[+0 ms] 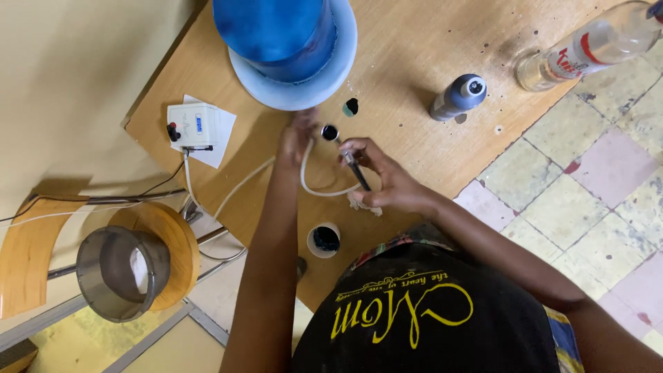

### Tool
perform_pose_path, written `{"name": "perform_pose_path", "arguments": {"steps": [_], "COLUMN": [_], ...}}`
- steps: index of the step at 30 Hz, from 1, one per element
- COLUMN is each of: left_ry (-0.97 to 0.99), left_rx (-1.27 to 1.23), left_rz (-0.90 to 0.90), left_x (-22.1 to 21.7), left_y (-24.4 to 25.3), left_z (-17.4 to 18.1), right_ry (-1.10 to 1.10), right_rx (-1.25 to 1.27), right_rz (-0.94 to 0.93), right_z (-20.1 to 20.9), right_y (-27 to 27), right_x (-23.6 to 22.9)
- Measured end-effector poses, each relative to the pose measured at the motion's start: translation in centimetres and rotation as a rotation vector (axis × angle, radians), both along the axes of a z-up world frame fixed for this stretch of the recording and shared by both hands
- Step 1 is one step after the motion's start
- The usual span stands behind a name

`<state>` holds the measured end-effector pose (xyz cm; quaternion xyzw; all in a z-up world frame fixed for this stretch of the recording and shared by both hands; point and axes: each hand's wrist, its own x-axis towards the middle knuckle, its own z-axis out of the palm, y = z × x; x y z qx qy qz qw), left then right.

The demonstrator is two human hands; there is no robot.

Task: The person uses an airbrush gun to apply dark blue paint onto a cylindrical cake placed on a rotating stand. They repeatedly dip the airbrush into a small cup of paint and spray the cake while rotating it to ensure even coverage. The person also pours additional paint from a bottle into the cup during the process.

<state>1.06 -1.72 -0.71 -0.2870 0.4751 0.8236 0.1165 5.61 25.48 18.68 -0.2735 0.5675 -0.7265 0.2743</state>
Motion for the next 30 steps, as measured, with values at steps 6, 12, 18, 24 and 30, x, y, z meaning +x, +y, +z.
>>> {"name": "perform_pose_path", "arguments": {"steps": [6, 12, 18, 24, 30], "left_ry": [-0.054, -0.047, -0.052, -0.064, 0.022], "left_rx": [0.014, 0.130, 0.158, 0.239, 0.169], "left_rz": [0.242, 0.195, 0.075, 0.240, 0.239], "left_x": [-1.0, -0.6, 0.2, -0.8, -0.8], "left_y": [-5.2, -1.6, 0.5, -2.9, -2.8], "left_z": [-6.8, -2.7, -0.8, -6.6, -7.3], "right_ry": [0.039, 0.032, 0.042, -0.043, -0.118], "right_rx": [-0.042, -0.082, -0.077, -0.053, 0.110], "right_rz": [-0.095, -0.038, -0.090, -0.093, -0.233], "right_z": [1.3, 2.4, 3.1, 9.6, 11.6], "right_y": [0.7, -0.6, 0.0, 0.2, 0.7], "right_x": [-0.9, -0.4, -2.7, -7.1, -10.2]}}
